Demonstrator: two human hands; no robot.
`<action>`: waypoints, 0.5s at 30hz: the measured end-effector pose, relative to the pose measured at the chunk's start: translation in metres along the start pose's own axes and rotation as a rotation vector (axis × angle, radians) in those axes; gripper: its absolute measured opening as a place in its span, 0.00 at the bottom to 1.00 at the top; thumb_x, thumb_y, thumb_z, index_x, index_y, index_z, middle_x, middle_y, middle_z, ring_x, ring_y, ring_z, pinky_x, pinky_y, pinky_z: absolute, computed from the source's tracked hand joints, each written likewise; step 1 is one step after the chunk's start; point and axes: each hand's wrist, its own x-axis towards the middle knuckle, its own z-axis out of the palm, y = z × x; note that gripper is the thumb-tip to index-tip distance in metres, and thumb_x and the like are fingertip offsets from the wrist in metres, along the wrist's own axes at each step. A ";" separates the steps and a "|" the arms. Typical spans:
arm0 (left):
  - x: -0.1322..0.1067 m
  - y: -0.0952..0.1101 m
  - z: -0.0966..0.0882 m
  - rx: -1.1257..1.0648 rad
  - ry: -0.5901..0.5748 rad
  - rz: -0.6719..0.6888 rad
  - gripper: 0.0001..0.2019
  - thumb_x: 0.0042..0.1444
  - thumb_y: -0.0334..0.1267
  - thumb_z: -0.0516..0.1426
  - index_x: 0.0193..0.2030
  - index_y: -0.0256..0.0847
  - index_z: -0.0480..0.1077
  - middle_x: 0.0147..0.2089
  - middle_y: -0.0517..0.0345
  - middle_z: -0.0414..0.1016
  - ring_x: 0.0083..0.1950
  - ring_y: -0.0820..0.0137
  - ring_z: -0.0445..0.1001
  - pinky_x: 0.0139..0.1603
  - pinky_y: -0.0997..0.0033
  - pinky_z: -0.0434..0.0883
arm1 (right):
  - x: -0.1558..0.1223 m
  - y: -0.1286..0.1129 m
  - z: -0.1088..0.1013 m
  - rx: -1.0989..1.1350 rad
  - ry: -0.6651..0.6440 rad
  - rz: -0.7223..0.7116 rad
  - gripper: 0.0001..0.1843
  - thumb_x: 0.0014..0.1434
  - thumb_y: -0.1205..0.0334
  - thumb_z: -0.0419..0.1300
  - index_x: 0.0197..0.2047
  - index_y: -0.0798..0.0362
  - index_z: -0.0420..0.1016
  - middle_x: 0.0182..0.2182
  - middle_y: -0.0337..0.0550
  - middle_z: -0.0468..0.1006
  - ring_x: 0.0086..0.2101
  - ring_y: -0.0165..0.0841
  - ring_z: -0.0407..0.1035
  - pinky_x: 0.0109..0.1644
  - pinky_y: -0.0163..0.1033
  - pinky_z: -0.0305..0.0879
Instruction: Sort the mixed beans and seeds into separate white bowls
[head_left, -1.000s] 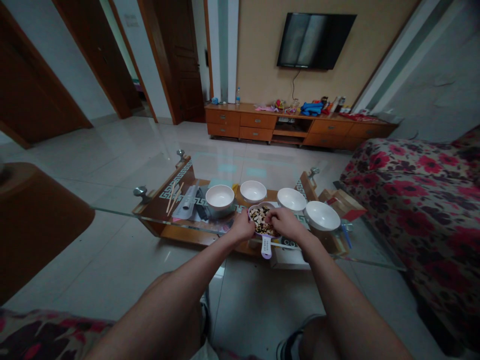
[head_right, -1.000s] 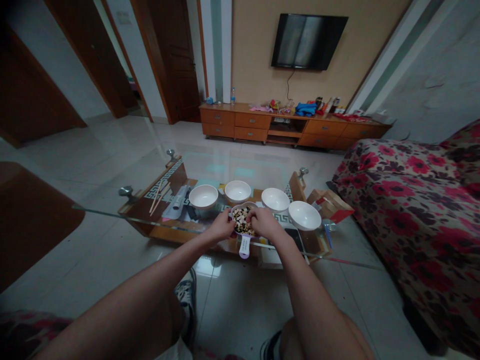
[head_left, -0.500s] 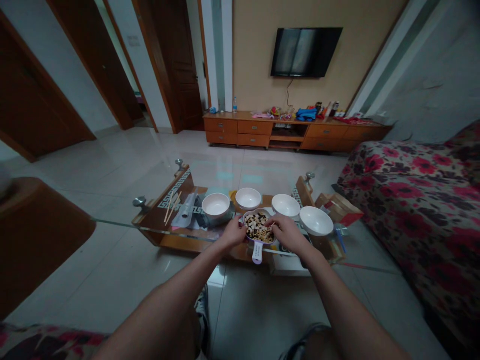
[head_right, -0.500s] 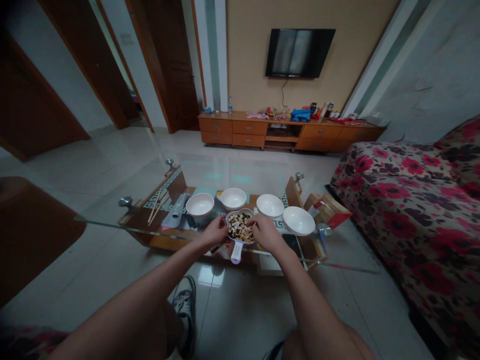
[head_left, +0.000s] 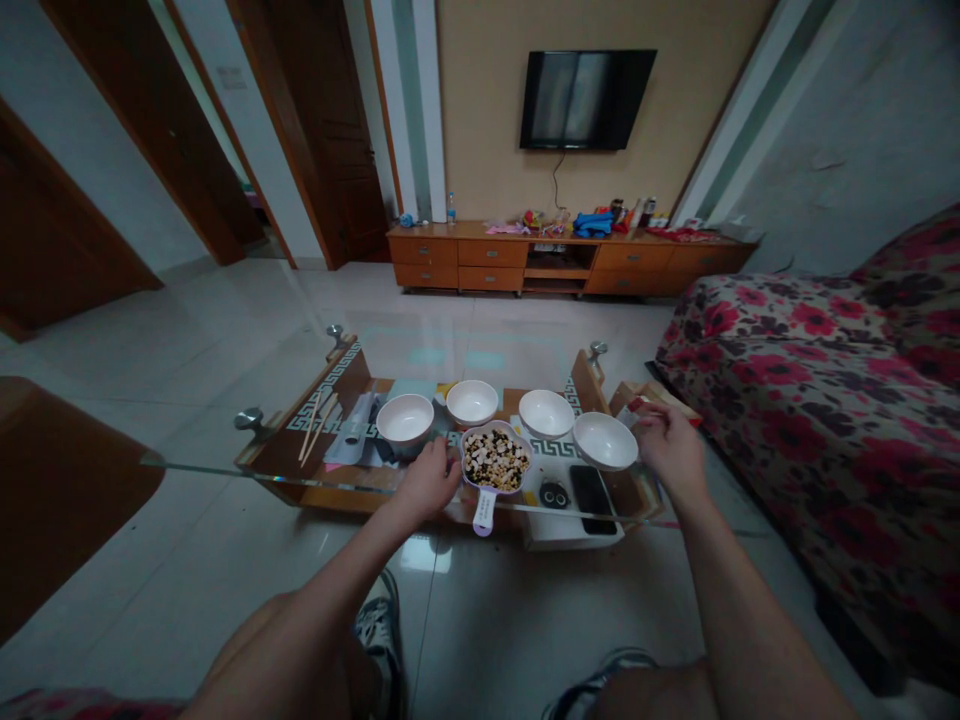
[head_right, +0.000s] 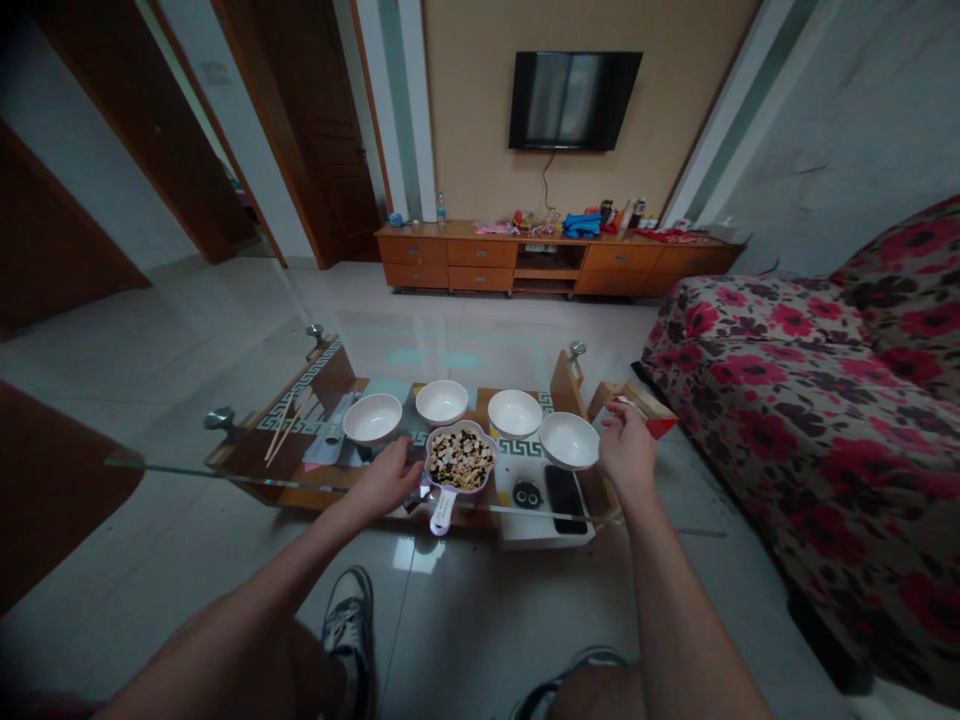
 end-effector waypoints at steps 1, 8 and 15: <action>-0.004 0.006 -0.003 0.103 0.022 0.017 0.14 0.63 0.36 0.52 0.53 0.32 0.64 0.51 0.39 0.71 0.52 0.56 0.74 0.48 0.62 0.69 | 0.002 0.009 -0.003 -0.071 -0.013 0.035 0.22 0.57 0.59 0.49 0.49 0.60 0.74 0.38 0.56 0.79 0.37 0.41 0.73 0.45 0.46 0.67; -0.023 0.021 -0.005 0.210 0.099 0.045 0.09 0.66 0.40 0.48 0.44 0.40 0.67 0.44 0.51 0.73 0.41 0.63 0.75 0.37 0.68 0.63 | -0.006 0.055 0.004 -0.449 -0.243 0.173 0.18 0.56 0.58 0.55 0.43 0.62 0.76 0.39 0.67 0.79 0.43 0.52 0.74 0.46 0.50 0.68; -0.025 -0.002 0.017 -0.101 0.050 -0.006 0.11 0.65 0.41 0.50 0.35 0.40 0.67 0.34 0.55 0.74 0.35 0.67 0.72 0.35 0.70 0.58 | -0.004 0.066 0.023 -0.613 -0.426 0.192 0.17 0.58 0.55 0.57 0.41 0.61 0.76 0.43 0.66 0.79 0.45 0.50 0.76 0.47 0.47 0.69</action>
